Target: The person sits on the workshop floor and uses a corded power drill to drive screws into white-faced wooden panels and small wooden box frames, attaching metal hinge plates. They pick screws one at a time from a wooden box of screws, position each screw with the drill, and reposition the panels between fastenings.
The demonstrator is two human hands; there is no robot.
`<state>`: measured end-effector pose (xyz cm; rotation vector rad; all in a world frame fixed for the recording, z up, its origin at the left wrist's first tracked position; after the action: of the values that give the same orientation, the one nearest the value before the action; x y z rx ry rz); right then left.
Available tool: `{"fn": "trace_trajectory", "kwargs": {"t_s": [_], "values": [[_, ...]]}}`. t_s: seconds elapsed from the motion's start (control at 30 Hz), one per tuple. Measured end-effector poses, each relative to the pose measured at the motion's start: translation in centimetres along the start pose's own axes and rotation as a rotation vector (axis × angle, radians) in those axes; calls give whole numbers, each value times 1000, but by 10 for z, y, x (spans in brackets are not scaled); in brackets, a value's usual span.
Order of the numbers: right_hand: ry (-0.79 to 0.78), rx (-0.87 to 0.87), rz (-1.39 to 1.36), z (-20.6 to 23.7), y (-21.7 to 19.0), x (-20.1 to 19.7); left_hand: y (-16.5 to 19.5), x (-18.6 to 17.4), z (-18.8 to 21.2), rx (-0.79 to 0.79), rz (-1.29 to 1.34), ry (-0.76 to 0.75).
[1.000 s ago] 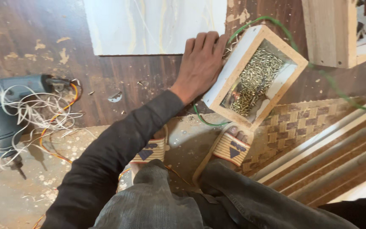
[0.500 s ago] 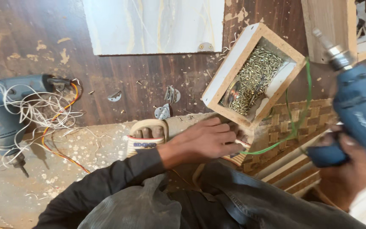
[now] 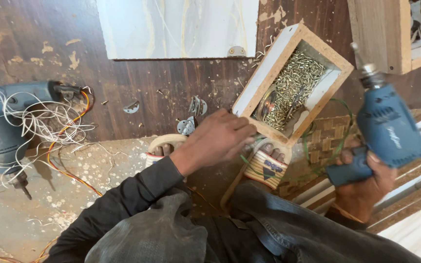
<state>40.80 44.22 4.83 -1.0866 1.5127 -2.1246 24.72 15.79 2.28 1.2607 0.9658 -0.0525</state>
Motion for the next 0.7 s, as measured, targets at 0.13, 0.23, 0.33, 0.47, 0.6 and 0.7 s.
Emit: {"fn": "trace_trajectory", "kwargs": {"t_s": [0.13, 0.23, 0.33, 0.47, 0.6, 0.7], "values": [[-66, -61, 42, -6, -25, 38, -16, -18, 0, -73, 73, 45], [-110, -144, 222, -8, -45, 78, -27, -28, -3, -113, 157, 54], [-236, -185, 394, -15, -51, 121, -37, -36, -5, -116, 170, 74], [-361, -191, 717, -20, -49, 156, -39, -41, -5, -65, 92, 140], [-481, -265, 906, -25, -43, 176, -37, -23, -5, -188, 165, -39], [-569, -376, 970, -29, -43, 187, -16, -24, 3, -35, 73, 76]]}}
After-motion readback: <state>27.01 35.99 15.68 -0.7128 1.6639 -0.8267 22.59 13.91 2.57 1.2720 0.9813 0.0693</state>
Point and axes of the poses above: each hand's wrist, its own z-axis away from the middle knuckle, its own x-axis out of the palm, y = z × x, the point moved 6 cm from there along -z, towards the middle knuckle, and after that the axes turned 8 degrees about -x, right-handed, at the moved point
